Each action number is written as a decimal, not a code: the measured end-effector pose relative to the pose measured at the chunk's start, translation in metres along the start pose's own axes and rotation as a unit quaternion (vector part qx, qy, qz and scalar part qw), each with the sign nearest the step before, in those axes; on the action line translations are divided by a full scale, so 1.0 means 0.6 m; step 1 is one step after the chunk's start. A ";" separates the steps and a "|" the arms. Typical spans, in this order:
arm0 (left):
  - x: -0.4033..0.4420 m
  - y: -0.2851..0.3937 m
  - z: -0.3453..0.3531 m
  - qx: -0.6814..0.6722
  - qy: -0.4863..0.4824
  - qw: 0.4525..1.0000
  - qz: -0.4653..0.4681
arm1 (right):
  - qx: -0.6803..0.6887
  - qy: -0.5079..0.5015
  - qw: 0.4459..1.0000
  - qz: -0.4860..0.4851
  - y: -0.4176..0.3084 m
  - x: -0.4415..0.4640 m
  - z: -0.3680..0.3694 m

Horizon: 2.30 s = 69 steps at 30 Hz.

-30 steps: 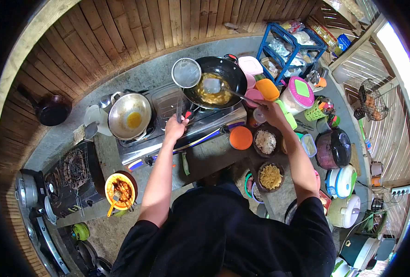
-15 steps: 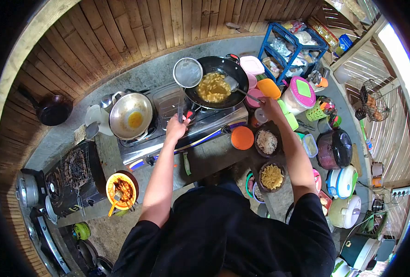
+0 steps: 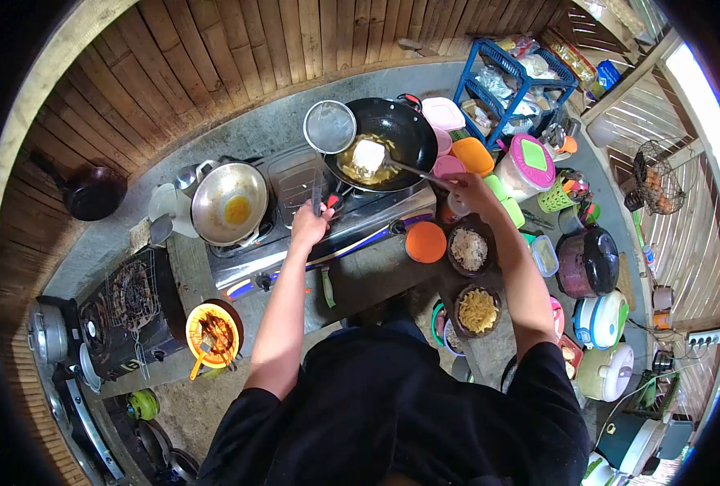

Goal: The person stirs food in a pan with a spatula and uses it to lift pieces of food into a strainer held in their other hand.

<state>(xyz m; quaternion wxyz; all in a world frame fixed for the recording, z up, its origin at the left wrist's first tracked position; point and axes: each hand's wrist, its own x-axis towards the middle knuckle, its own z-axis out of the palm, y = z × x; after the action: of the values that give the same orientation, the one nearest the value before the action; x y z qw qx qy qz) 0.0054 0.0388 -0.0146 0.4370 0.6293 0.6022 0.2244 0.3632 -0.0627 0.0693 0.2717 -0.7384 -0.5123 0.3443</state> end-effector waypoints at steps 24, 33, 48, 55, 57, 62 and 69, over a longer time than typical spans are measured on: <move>-0.001 0.002 -0.001 0.008 0.008 1.000 -0.002 | 0.202 -0.048 0.973 0.097 0.049 0.138 0.070; -0.004 0.002 0.000 0.008 0.011 1.000 0.008 | -0.073 0.028 0.996 -0.049 0.028 0.018 0.011; 0.000 -0.003 0.003 -0.029 -0.003 1.000 0.001 | -0.214 0.197 0.947 -0.139 0.052 0.131 0.079; 0.006 -0.012 0.003 -0.013 0.004 1.000 -0.001 | 0.131 -0.023 0.991 0.021 0.016 0.123 0.089; 0.006 -0.009 0.003 -0.013 0.003 1.000 0.000 | 0.214 -0.069 0.973 0.057 0.014 0.101 0.081; 0.003 -0.004 0.002 -0.019 0.000 1.000 -0.011 | 0.125 -0.068 0.990 -0.025 0.048 0.065 0.044; 0.002 -0.008 0.003 -0.014 0.002 1.000 -0.005 | -0.063 0.073 0.990 -0.103 0.041 -0.014 -0.018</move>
<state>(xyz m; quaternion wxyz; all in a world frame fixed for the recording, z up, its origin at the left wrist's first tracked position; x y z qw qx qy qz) 0.0043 0.0391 -0.0194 0.4456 0.6200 0.6029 0.2316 0.3841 -0.0791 0.0591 0.2953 -0.7204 -0.5853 0.2264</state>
